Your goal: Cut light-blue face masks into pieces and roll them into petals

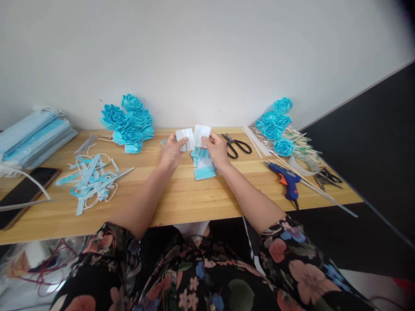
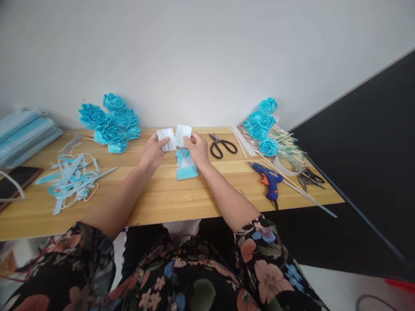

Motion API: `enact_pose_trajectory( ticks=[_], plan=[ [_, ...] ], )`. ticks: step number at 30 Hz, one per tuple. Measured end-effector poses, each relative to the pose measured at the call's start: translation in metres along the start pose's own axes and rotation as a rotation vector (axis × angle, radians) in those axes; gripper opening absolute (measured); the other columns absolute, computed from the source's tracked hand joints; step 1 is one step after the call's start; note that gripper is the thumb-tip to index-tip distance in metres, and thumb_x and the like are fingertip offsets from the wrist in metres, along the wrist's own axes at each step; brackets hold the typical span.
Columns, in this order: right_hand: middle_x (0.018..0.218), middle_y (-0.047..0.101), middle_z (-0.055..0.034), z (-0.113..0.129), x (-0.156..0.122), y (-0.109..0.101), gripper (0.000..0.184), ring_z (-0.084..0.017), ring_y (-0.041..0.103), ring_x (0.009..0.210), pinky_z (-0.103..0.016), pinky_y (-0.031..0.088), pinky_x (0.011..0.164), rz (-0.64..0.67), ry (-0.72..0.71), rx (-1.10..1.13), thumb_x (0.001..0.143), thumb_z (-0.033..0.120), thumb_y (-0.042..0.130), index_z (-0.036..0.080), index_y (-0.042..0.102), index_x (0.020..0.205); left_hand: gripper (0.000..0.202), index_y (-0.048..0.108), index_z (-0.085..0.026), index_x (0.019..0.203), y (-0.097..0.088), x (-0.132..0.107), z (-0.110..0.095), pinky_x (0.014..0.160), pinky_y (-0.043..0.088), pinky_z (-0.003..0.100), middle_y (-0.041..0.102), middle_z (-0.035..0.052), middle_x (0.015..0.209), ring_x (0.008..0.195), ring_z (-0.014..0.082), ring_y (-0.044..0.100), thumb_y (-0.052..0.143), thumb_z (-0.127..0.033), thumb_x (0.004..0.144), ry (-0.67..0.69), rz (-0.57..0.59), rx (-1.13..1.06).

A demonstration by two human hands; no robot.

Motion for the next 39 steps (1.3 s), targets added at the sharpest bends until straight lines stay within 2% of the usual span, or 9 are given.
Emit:
enact_pose_trajectory(
  ticks=[6,11,15,18,23,26,29,34,39],
  plan=[
    [0.075,0.068,-0.0016,-0.001,0.000,0.003,0.024,-0.020,0.066,0.075,-0.033,0.057,0.069,0.020,0.000,-0.061,0.077,0.041,0.062,0.019,0.066,0.084,0.037,0.066,-0.016,0.087,0.008,-0.002,-0.003,0.070,0.050,0.026,0.073,0.0030,0.086,0.075,0.0145,0.066,0.084,-0.030,0.058,0.017,0.053,-0.045],
    [0.071,0.066,-0.0002,-0.001,-0.002,0.006,0.021,-0.020,0.065,0.072,-0.034,0.058,0.069,0.034,0.010,-0.079,0.076,0.040,0.062,0.019,0.067,0.080,0.034,0.069,-0.015,0.085,0.011,-0.002,-0.004,0.071,0.050,0.027,0.073,0.0036,0.081,0.074,0.0159,0.066,0.083,-0.036,0.062,0.024,0.066,-0.042],
    [0.071,0.067,0.0001,-0.001,-0.005,0.013,0.023,-0.019,0.066,0.073,-0.034,0.058,0.070,0.073,0.017,-0.081,0.076,0.040,0.063,0.019,0.069,0.084,0.033,0.069,-0.015,0.085,0.020,-0.007,0.000,0.069,0.049,0.027,0.072,0.0046,0.080,0.074,0.0165,0.067,0.083,-0.036,0.064,-0.032,0.123,-0.016],
    [0.073,0.069,-0.0008,-0.002,-0.007,0.020,0.030,-0.020,0.066,0.075,-0.033,0.057,0.071,0.122,0.020,-0.073,0.076,0.047,0.064,0.019,0.070,0.086,0.034,0.070,-0.013,0.084,0.025,-0.011,0.006,0.067,0.049,0.028,0.072,0.0057,0.079,0.070,0.0164,0.066,0.084,-0.038,0.063,-0.087,0.153,-0.029],
    [0.070,0.063,0.0002,-0.002,-0.010,0.026,0.035,-0.016,0.060,0.068,-0.029,0.054,0.066,0.186,0.040,-0.009,0.079,0.053,0.061,0.018,0.065,0.076,0.036,0.073,-0.013,0.086,0.017,-0.008,0.008,0.066,0.049,0.027,0.072,0.0043,0.075,0.066,0.0149,0.064,0.084,-0.038,0.062,-0.047,0.105,-0.002],
    [0.065,0.058,0.0006,0.004,-0.012,0.028,0.043,-0.014,0.056,0.064,-0.027,0.052,0.064,0.218,0.019,-0.006,0.084,0.059,0.055,0.018,0.060,0.069,0.034,0.074,-0.015,0.085,0.011,-0.006,0.008,0.067,0.049,0.027,0.072,0.0034,0.076,0.067,0.0148,0.064,0.083,-0.039,0.063,-0.019,0.063,0.038],
    [0.062,0.053,0.0018,0.011,-0.014,0.028,0.047,-0.013,0.052,0.063,-0.025,0.047,0.061,0.216,-0.023,-0.092,0.083,0.063,0.055,0.018,0.057,0.066,0.031,0.074,-0.015,0.083,0.008,-0.007,0.005,0.067,0.048,0.026,0.072,0.0023,0.076,0.067,0.0142,0.063,0.082,-0.038,0.063,0.017,0.039,0.079],
    [0.063,0.051,0.0033,0.016,-0.012,0.024,0.036,-0.012,0.046,0.062,-0.024,0.037,0.058,0.166,-0.089,-0.234,0.082,0.053,0.058,0.018,0.061,0.076,0.027,0.074,-0.015,0.079,0.016,-0.013,-0.007,0.066,0.047,0.026,0.070,0.0013,0.073,0.067,0.0138,0.061,0.080,-0.037,0.065,0.092,0.061,0.150],
    [0.055,0.039,0.0046,0.023,-0.012,0.021,0.038,-0.010,0.036,0.056,-0.025,0.027,0.054,0.128,-0.169,-0.355,0.084,0.048,0.054,0.020,0.046,0.061,0.023,0.072,-0.016,0.079,0.016,-0.014,-0.014,0.069,0.048,0.025,0.070,0.0007,0.075,0.071,0.0138,0.061,0.079,-0.033,0.065,0.133,0.037,0.159]
  ],
)
Point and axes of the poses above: each hand's wrist, its own x-axis towards the middle knuckle, its own y-axis out of the palm, z = x × y, the point moved 10 cm from there along x, towards the middle knuckle
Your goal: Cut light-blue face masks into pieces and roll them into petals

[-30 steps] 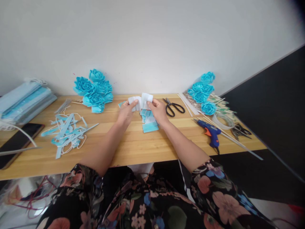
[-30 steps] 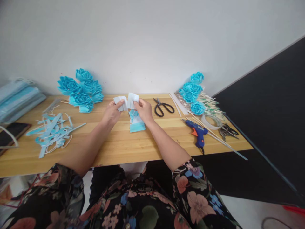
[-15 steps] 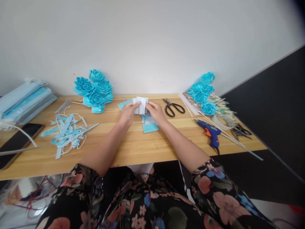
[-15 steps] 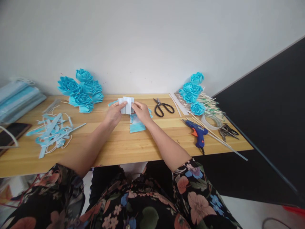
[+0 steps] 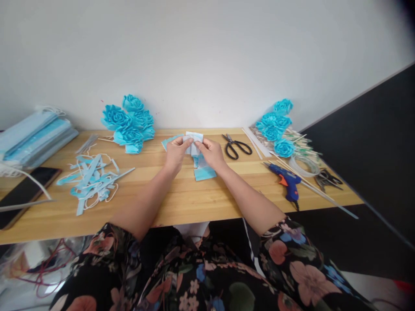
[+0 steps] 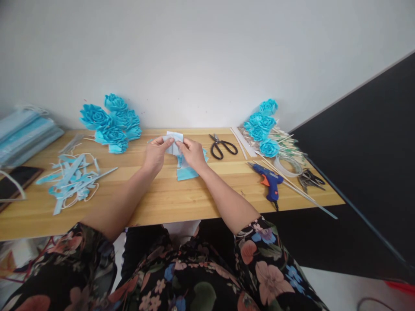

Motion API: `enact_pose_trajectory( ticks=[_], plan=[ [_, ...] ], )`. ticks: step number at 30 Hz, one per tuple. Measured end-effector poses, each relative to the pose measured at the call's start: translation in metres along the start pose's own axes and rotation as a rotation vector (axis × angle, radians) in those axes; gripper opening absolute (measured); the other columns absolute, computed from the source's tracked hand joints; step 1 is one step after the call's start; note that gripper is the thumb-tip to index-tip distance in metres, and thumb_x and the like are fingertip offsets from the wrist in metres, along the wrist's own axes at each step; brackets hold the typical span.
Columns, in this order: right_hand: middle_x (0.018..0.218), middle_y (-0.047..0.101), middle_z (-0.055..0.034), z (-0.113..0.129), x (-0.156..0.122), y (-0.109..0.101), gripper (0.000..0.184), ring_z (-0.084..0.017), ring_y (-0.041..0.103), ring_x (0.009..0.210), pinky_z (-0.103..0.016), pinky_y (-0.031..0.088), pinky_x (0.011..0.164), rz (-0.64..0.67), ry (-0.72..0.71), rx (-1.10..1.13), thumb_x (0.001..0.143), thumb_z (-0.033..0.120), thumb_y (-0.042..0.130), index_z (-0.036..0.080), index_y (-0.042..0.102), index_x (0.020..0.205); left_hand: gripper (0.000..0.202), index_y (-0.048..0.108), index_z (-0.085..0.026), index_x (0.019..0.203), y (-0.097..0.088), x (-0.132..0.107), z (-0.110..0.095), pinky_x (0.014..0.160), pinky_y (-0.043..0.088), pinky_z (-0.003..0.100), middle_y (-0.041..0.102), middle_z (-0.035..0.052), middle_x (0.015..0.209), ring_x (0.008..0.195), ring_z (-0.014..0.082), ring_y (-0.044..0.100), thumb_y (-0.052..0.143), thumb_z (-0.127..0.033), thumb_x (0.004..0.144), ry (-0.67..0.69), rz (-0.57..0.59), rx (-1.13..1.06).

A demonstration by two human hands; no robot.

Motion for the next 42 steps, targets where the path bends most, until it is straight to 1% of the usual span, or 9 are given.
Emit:
enact_pose_trajectory(
  ticks=[4,6,9,13,22,26,31,36,42],
  plan=[
    [0.056,0.036,0.0046,0.003,-0.001,-0.001,0.039,-0.010,0.034,0.056,-0.025,0.027,0.054,-0.006,-0.001,-0.024,0.085,0.049,0.054,0.020,0.043,0.060,0.048,0.069,-0.020,0.105,-0.004,0.004,-0.003,0.072,0.048,0.024,0.070,0.0001,0.085,0.079,0.0140,0.063,0.084,-0.029,0.060,0.041,-0.018,-0.076],
    [0.056,0.036,0.0045,0.003,-0.002,-0.002,0.039,-0.010,0.034,0.056,-0.025,0.027,0.054,-0.011,0.007,-0.021,0.085,0.050,0.054,0.020,0.044,0.061,0.054,0.067,-0.021,0.110,-0.002,0.005,0.002,0.072,0.048,0.024,0.069,0.0009,0.087,0.080,0.0146,0.064,0.085,-0.032,0.060,0.009,0.014,-0.081],
    [0.057,0.039,0.0041,0.004,-0.002,-0.003,0.039,-0.011,0.037,0.058,-0.025,0.030,0.055,-0.015,0.010,0.000,0.085,0.051,0.054,0.020,0.046,0.062,0.040,0.071,-0.016,0.094,0.003,0.005,0.011,0.067,0.047,0.024,0.069,0.0027,0.082,0.073,0.0139,0.062,0.082,-0.039,0.063,-0.071,0.077,-0.046],
    [0.064,0.049,0.0030,0.003,-0.002,-0.004,0.035,-0.012,0.045,0.063,-0.025,0.036,0.060,-0.006,0.034,0.113,0.084,0.052,0.057,0.020,0.054,0.071,0.031,0.072,-0.014,0.080,-0.001,0.004,0.011,0.063,0.045,0.024,0.069,0.0020,0.073,0.064,0.0123,0.059,0.081,-0.038,0.063,-0.072,0.043,0.016],
    [0.058,0.039,0.0039,0.001,-0.001,-0.020,0.044,-0.011,0.040,0.059,-0.025,0.032,0.057,-0.120,0.031,0.136,0.089,0.053,0.051,0.021,0.041,0.061,0.037,0.072,-0.013,0.079,0.003,0.003,0.012,0.064,0.046,0.026,0.072,0.0032,0.077,0.066,0.0136,0.060,0.084,-0.042,0.058,-0.087,0.071,0.081],
    [0.061,0.045,0.0028,0.001,-0.001,-0.012,0.046,-0.012,0.046,0.061,-0.025,0.037,0.060,-0.048,0.041,0.232,0.089,0.058,0.049,0.021,0.044,0.062,0.037,0.071,-0.014,0.078,-0.003,0.005,0.011,0.061,0.046,0.025,0.070,0.0019,0.073,0.062,0.0125,0.058,0.084,-0.043,0.058,-0.079,0.031,0.047],
    [0.059,0.052,0.0035,-0.004,-0.002,0.002,0.040,-0.011,0.047,0.059,-0.025,0.035,0.058,0.069,0.106,0.182,0.080,0.055,0.062,0.020,0.051,0.064,0.037,0.070,-0.014,0.080,-0.006,0.005,0.008,0.060,0.046,0.024,0.069,0.0013,0.073,0.061,0.0117,0.058,0.083,-0.041,0.059,-0.048,0.012,0.033],
    [0.056,0.056,0.0032,-0.006,0.000,0.003,0.034,-0.011,0.049,0.056,-0.025,0.036,0.059,0.067,0.087,0.087,0.082,0.045,0.060,0.019,0.052,0.062,0.032,0.067,-0.014,0.084,-0.005,0.006,0.004,0.060,0.045,0.023,0.068,0.0014,0.075,0.064,0.0112,0.057,0.077,-0.040,0.068,0.030,0.013,0.030],
    [0.057,0.057,0.0028,0.000,-0.002,0.003,0.035,-0.011,0.051,0.057,-0.025,0.038,0.062,0.070,0.056,0.083,0.085,0.047,0.057,0.020,0.053,0.063,0.024,0.059,-0.015,0.075,-0.013,0.009,0.000,0.054,0.039,0.020,0.058,-0.0025,0.063,0.055,0.0077,0.048,0.069,-0.037,0.077,0.080,-0.059,0.093]
  ],
)
Point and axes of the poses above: each hand's wrist, its own x-axis towards the middle knuckle, its own y-axis out of the palm, z = x × y, the point moved 10 cm from there along x, towards the middle knuckle
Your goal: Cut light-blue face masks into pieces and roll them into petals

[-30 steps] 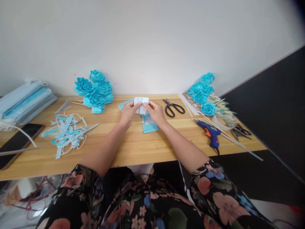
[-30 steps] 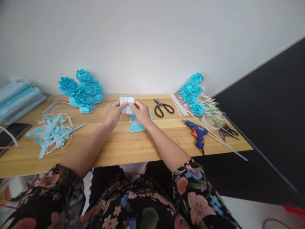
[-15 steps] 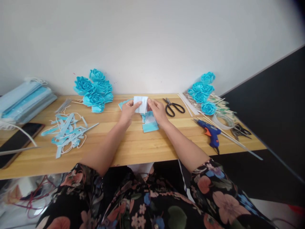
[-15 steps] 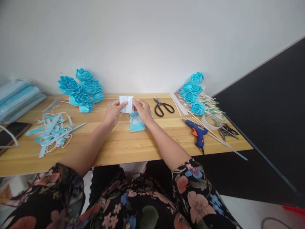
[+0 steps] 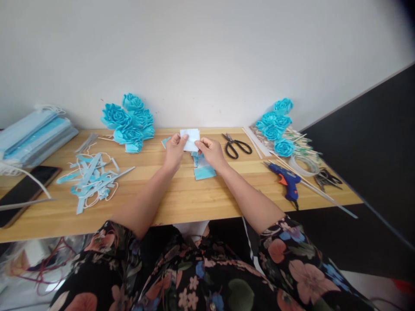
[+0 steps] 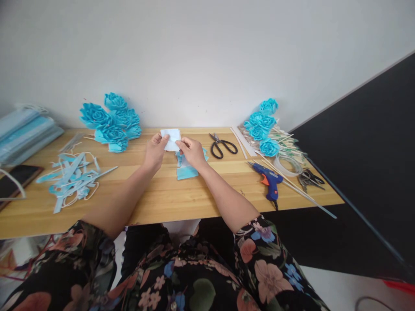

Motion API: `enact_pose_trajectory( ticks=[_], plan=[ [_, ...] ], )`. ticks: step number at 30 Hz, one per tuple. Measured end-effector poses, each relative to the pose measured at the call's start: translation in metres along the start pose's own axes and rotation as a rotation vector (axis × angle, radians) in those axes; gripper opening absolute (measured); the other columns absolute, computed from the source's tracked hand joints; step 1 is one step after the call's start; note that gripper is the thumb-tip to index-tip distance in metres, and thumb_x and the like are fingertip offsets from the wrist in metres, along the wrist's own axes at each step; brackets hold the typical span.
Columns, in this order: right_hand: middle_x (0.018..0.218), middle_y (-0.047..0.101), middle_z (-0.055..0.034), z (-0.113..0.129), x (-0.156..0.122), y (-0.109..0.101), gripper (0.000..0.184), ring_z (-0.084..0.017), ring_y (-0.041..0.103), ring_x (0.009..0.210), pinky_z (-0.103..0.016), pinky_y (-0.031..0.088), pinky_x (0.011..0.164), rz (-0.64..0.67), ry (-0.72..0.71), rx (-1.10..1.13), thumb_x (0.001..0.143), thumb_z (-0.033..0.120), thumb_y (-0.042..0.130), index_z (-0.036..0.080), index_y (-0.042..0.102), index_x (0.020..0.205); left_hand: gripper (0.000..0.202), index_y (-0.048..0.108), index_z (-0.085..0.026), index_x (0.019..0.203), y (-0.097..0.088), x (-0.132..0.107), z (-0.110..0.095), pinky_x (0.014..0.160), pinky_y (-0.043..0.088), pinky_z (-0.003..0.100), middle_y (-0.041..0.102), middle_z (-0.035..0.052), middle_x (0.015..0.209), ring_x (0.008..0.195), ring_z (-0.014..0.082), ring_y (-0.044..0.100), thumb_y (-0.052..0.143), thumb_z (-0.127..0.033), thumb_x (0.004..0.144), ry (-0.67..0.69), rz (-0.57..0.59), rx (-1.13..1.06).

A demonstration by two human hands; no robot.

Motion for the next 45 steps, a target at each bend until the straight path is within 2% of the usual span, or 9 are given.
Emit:
enact_pose_trajectory(
  ticks=[4,8,11,15,25,35,41,45],
  plan=[
    [0.060,0.058,0.0024,0.000,0.000,0.002,0.035,-0.012,0.054,0.061,-0.025,0.040,0.063,0.008,0.021,0.082,0.084,0.051,0.057,0.020,0.057,0.070,0.024,0.059,-0.015,0.077,0.000,0.000,-0.004,0.056,0.040,0.020,0.060,-0.0014,0.068,0.058,0.0083,0.050,0.069,-0.038,0.077,0.050,-0.001,0.016],
    [0.069,0.056,0.0027,-0.002,0.002,0.004,0.035,-0.012,0.051,0.064,-0.024,0.039,0.060,0.022,0.015,0.184,0.079,0.054,0.062,0.019,0.059,0.083,0.024,0.057,-0.016,0.073,0.005,-0.003,-0.005,0.054,0.037,0.020,0.057,-0.0020,0.065,0.057,0.0082,0.048,0.069,-0.037,0.077,0.074,0.029,0.058],
    [0.064,0.049,0.0035,-0.005,0.003,-0.003,0.033,-0.011,0.044,0.061,-0.024,0.034,0.056,-0.048,0.003,0.118,0.081,0.050,0.060,0.019,0.054,0.072,0.023,0.057,-0.016,0.072,0.012,-0.006,-0.005,0.053,0.037,0.020,0.055,-0.0021,0.064,0.056,0.0084,0.046,0.069,-0.035,0.078,0.072,0.072,0.078],
    [0.059,0.040,0.0047,-0.006,0.003,-0.011,0.035,-0.010,0.036,0.058,-0.025,0.028,0.054,-0.113,-0.012,-0.005,0.083,0.047,0.056,0.020,0.046,0.063,0.026,0.054,-0.017,0.067,0.011,-0.007,-0.002,0.050,0.034,0.021,0.049,-0.0030,0.059,0.053,0.0082,0.042,0.065,-0.036,0.081,0.025,0.055,0.099],
    [0.056,0.041,0.0049,0.001,0.000,-0.013,0.038,-0.010,0.038,0.057,-0.025,0.030,0.056,-0.121,-0.005,-0.040,0.083,0.049,0.057,0.020,0.046,0.061,0.029,0.054,-0.017,0.066,0.010,-0.007,-0.003,0.048,0.032,0.022,0.046,-0.0031,0.057,0.052,0.0088,0.040,0.063,-0.039,0.083,0.001,0.054,0.115],
    [0.055,0.042,0.0048,-0.005,0.001,-0.014,0.042,-0.010,0.037,0.056,-0.025,0.028,0.053,-0.127,0.039,0.026,0.078,0.052,0.063,0.020,0.045,0.058,0.024,0.062,-0.017,0.070,0.009,-0.005,-0.002,0.050,0.033,0.022,0.052,-0.0020,0.061,0.055,0.0094,0.042,0.065,-0.038,0.079,0.008,0.052,0.104],
    [0.056,0.030,0.0059,-0.007,0.002,-0.021,0.048,-0.009,0.029,0.056,-0.025,0.023,0.053,-0.178,0.026,0.050,0.078,0.051,0.064,0.021,0.035,0.056,0.022,0.062,-0.016,0.070,-0.002,-0.002,0.001,0.055,0.035,0.022,0.054,-0.0021,0.063,0.059,0.0100,0.046,0.063,-0.035,0.081,0.003,-0.016,0.121],
    [0.056,0.034,0.0051,-0.014,0.004,-0.033,0.043,-0.010,0.034,0.058,-0.025,0.027,0.055,-0.268,0.036,0.032,0.083,0.050,0.057,0.021,0.037,0.058,0.019,0.061,-0.016,0.070,-0.016,0.002,0.003,0.058,0.037,0.021,0.055,-0.0031,0.063,0.059,0.0093,0.048,0.062,-0.031,0.081,-0.012,-0.103,0.107]
  ],
)
Point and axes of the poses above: each hand's wrist, its own x-axis towards the middle knuckle, its own y-axis out of the palm, z = x × y, the point moved 10 cm from there along x, towards the middle knuckle
